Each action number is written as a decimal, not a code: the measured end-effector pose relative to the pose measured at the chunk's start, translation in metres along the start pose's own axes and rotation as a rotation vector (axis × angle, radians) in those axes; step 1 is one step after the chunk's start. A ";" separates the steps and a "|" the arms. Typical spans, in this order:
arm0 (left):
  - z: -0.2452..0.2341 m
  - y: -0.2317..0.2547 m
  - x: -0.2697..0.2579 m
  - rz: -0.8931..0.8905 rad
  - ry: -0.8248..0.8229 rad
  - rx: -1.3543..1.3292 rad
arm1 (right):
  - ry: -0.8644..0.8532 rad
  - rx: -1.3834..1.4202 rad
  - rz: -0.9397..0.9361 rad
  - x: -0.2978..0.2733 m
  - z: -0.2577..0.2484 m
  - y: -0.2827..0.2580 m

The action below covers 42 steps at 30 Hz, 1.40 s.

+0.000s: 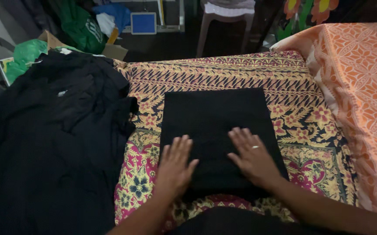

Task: The person folds a black t-shirt on a patterned surface by bringing the sleeves and sides toward the center, smoothing it by hand, and then folding it into a compact square.

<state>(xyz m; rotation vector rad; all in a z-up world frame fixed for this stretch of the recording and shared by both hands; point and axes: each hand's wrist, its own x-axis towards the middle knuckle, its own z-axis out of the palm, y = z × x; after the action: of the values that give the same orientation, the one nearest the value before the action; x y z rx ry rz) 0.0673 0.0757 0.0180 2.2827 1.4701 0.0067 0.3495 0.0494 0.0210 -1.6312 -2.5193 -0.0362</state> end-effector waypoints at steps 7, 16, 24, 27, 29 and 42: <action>0.007 -0.007 -0.013 -0.077 0.384 0.141 | 0.083 -0.187 0.362 -0.025 -0.001 0.034; 0.017 0.004 -0.043 0.218 0.037 0.003 | -0.183 -0.022 -0.096 -0.065 -0.006 0.003; 0.025 -0.060 -0.078 0.055 0.235 0.068 | -0.694 -0.496 0.031 -0.098 -0.061 0.028; 0.009 -0.051 -0.086 0.080 0.338 0.078 | 0.010 0.056 0.073 -0.097 -0.050 0.000; 0.007 -0.035 -0.083 0.237 0.153 0.016 | -0.067 0.106 -0.025 -0.091 -0.032 -0.021; 0.006 -0.047 -0.088 0.258 0.052 0.032 | -0.108 0.178 -0.006 -0.101 -0.021 -0.023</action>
<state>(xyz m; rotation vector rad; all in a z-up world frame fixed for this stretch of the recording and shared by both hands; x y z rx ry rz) -0.0109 0.0135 0.0159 2.5000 1.1980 0.1196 0.3717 -0.0539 0.0296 -1.5954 -2.5211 0.2747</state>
